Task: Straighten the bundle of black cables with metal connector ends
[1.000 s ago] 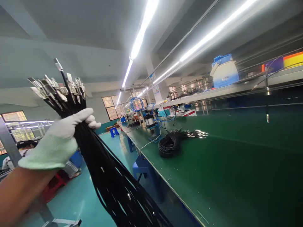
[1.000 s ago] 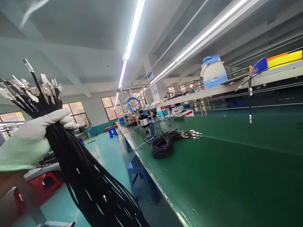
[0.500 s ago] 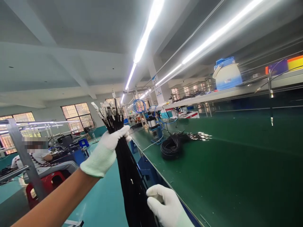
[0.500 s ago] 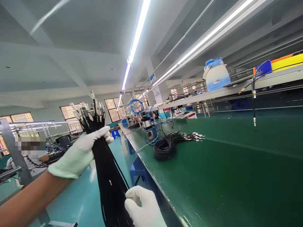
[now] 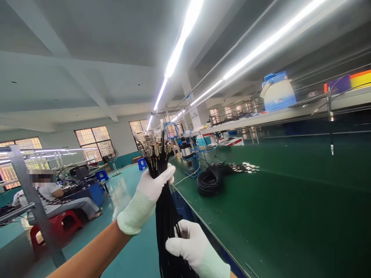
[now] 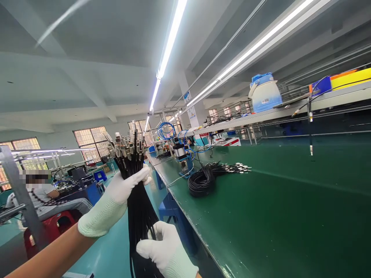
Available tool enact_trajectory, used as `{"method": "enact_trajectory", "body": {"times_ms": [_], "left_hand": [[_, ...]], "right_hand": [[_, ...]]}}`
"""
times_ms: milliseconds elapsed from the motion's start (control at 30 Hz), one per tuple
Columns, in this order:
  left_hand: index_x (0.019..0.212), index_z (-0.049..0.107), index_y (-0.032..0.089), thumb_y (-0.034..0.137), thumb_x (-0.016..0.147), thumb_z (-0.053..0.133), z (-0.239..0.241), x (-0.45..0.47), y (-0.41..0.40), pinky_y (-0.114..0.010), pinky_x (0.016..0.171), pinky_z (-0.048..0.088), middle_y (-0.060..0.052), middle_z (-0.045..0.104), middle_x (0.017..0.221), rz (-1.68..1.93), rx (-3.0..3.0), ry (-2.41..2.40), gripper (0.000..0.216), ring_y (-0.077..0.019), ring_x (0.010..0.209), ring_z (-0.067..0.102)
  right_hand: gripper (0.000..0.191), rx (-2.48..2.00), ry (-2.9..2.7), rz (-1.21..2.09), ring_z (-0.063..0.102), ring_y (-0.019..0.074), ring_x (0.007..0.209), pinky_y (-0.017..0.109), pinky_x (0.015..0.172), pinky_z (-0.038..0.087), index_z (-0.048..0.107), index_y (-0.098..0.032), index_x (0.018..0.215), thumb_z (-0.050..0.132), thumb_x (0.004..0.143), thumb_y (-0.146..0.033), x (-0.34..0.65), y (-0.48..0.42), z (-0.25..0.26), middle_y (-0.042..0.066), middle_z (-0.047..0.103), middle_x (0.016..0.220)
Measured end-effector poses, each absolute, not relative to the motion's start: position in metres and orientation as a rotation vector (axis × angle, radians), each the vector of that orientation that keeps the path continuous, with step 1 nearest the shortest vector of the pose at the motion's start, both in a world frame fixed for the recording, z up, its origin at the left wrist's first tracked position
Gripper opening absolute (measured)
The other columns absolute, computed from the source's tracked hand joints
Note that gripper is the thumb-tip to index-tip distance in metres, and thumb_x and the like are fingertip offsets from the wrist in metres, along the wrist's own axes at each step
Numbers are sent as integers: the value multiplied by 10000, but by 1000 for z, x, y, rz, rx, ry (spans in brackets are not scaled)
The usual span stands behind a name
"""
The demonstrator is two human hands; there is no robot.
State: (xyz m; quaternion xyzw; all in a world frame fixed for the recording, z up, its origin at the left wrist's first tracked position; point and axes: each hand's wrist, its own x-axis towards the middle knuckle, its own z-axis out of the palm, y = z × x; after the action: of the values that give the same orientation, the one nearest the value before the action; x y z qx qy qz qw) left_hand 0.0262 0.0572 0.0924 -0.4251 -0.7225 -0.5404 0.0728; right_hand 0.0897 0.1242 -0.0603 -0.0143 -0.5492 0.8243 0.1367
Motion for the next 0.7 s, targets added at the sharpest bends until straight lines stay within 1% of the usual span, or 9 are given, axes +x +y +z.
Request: {"method": "enact_trajectory", "body": {"times_ms": [67, 167, 233, 333, 433, 500, 600, 700], "left_hand": [[658, 451, 221, 463, 836, 625, 92, 29, 57, -341, 695, 358, 31, 475, 672, -1549, -1343, -2218, 347, -160, 676, 423], [639, 453, 226, 488, 829, 641, 90, 30, 58, -330, 673, 349, 34, 469, 654, -1527, -1388, -2223, 374, -158, 653, 416], [651, 468, 229, 505, 810, 665, 87, 31, 60, -325, 666, 359, 32, 482, 657, -1577, -1359, -2216, 375, -163, 654, 427], [635, 470, 233, 509, 792, 673, 85, 35, 66, -318, 641, 351, 30, 483, 636, -1582, -1354, -2233, 377, -166, 638, 427], [608, 442, 235, 494, 802, 642, 84, 37, 69, -311, 614, 304, 39, 456, 612, -1520, -1422, -2268, 381, -155, 611, 390], [614, 430, 235, 477, 784, 644, 82, 37, 69, -304, 604, 285, 46, 438, 610, -1541, -1421, -2302, 365, -147, 605, 367], [622, 441, 233, 482, 740, 673, 76, 36, 70, -297, 588, 286, 45, 442, 606, -1614, -1354, -2337, 360, -146, 597, 368], [606, 470, 229, 488, 743, 673, 71, 40, 71, -296, 568, 301, 37, 463, 593, -1595, -1374, -2342, 357, -148, 578, 386]], "right_hand": [[246, -49, -1634, 2394, 347, 30, 536, 198, 557, 265, 466, -189, 587, 709, 557, -204, 94, 130, -60, -104, 395, 514], [180, -46, -1660, 2333, 365, 34, 549, 194, 553, 265, 524, -177, 635, 691, 569, -196, 97, 135, -60, -95, 437, 541], [181, -18, -1639, 2306, 345, 32, 557, 195, 552, 253, 512, -182, 643, 681, 582, -194, 98, 135, -59, -101, 404, 546], [199, -81, -1592, 2308, 314, 31, 555, 200, 546, 232, 472, -189, 604, 668, 567, -189, 99, 135, -58, -106, 352, 527], [118, -94, -1625, 2324, 378, 43, 542, 199, 542, 268, 508, -183, 620, 620, 588, -199, 106, 141, -58, -85, 435, 533], [90, -147, -1713, 2226, 388, 47, 514, 199, 526, 275, 495, -193, 618, 584, 617, -203, 112, 148, -59, -81, 446, 519], [94, -195, -1860, 2087, 394, 50, 490, 191, 503, 282, 480, -208, 627, 569, 605, -185, 119, 159, -62, -87, 461, 503], [55, -10, -1950, 2252, 491, 71, 531, 183, 541, 370, 558, -192, 667, 543, 613, -195, 121, 163, -66, -51, 601, 574]]}}
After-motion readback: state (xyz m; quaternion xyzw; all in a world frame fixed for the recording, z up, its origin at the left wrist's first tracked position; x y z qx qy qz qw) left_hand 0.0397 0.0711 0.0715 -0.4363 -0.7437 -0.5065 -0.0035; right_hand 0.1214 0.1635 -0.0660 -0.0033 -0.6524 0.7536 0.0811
